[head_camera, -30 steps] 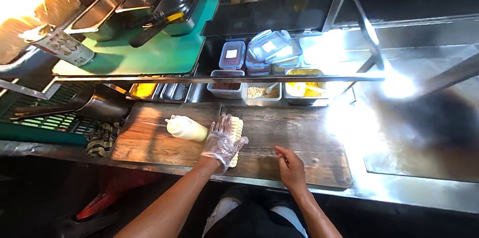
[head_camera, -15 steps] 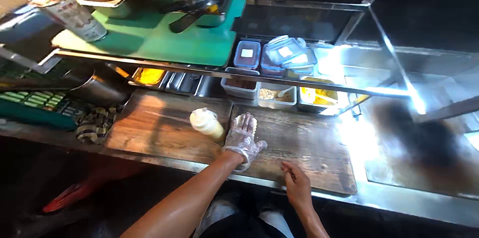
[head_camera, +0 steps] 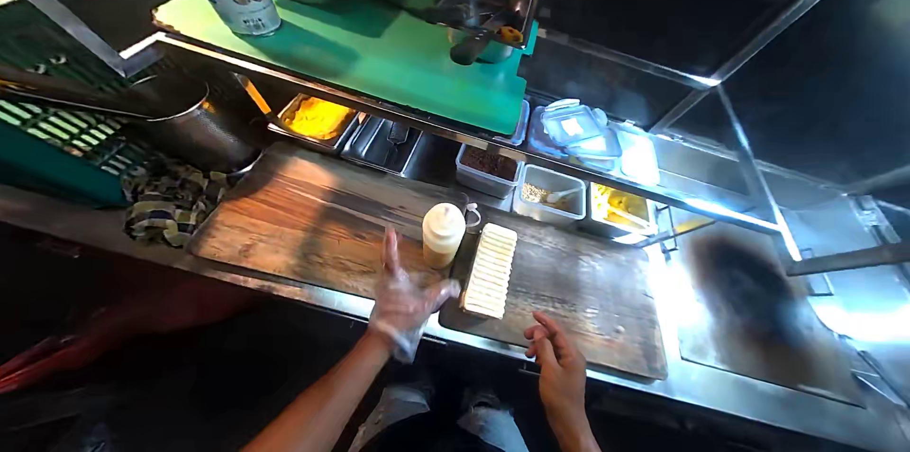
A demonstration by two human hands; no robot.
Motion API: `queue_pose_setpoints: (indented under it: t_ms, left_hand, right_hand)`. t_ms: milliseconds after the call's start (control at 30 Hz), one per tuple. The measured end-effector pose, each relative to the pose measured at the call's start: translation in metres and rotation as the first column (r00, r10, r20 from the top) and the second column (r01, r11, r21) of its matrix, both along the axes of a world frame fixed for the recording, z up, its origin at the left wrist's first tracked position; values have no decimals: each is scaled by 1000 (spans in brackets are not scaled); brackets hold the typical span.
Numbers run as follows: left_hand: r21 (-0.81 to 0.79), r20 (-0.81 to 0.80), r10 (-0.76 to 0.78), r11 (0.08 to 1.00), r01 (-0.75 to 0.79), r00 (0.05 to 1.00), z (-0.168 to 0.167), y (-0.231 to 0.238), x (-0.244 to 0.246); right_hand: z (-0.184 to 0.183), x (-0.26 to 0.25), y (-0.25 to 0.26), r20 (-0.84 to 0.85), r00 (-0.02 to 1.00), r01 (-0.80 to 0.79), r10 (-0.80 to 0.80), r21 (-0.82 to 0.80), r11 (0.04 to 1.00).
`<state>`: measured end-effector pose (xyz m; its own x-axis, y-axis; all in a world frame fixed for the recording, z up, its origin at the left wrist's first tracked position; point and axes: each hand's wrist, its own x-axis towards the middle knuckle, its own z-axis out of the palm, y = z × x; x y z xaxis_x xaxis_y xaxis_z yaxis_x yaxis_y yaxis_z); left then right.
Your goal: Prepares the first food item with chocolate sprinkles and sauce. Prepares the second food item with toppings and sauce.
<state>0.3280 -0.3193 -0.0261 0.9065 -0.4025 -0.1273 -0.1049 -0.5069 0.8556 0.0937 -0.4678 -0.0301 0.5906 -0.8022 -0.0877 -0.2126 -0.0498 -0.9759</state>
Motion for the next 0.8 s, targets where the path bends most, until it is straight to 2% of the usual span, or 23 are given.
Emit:
queue_pose_setpoints:
  t_ms: [67,133,200,267,300,333,367,400,433,467,500,533,567,600,633,700,733,800]
  left_hand:
    - [-100,-68,-13,995,6,998,-9,-35,28]
    - [-227,-99,-97,971,73,990,-9,-59,42]
    - [-234,-105,-157,964,129,982,7,-58,41]
    - [-311,16,-290,908,281,957,27,-44,31]
    - [-375,128,-385,834,405,914,36,-39,23]
    - [-390,277,-494,726,566,824,47,-37,12]
    - [-304,392,-611,619,724,687,62,-35,-5]
    - [-154,431,-747,492,857,507,79,-36,-23]
    - [26,385,-873,336,941,301,100,-39,-38]
    - [159,288,-948,186,970,135,117,-44,-50]
    - [173,173,-983,95,980,65,126,-49,-57]
    - [144,57,-997,68,987,61,129,-55,-59]
    - [130,-24,-991,125,984,129,125,-64,-58]
    - [161,-67,-965,240,957,253,113,-75,-56]
    - [262,-44,-918,371,891,395,93,-89,-53]
    - [475,109,-782,584,658,614,43,-119,-48]
    - [561,150,-736,613,557,660,23,-133,-46]
    - [694,155,-720,567,443,677,-8,-151,-43]
  right_hand:
    - [11,12,11,51,999,3,-5,36,999]
    - [22,26,19,77,997,-31,24,86,996]
    - [28,35,28,87,993,-95,74,266,959]
    - [35,46,33,119,987,-159,112,556,816]
    - [37,49,33,169,980,-195,107,701,686]
    - [39,45,36,247,967,-244,67,811,532]
    - [38,35,43,340,940,-298,-34,865,403]
    - [39,22,48,406,899,-334,-167,879,339]
    - [47,15,49,427,877,-322,-221,862,391]
    - [60,12,47,449,847,-281,-283,832,478]
    - [69,9,43,463,788,-288,-406,860,422]
    - [73,0,34,475,739,-349,-479,877,331]
    - [65,-15,21,511,700,-450,-499,858,248]
    - [52,-31,8,543,670,-527,-507,828,190]
    - [41,-47,-5,541,661,-546,-520,822,161]
    - [27,-74,-28,519,660,-523,-543,836,163]
    - [23,-84,-37,509,661,-505,-551,845,176]
    - [18,-103,-52,491,657,-476,-572,859,189]
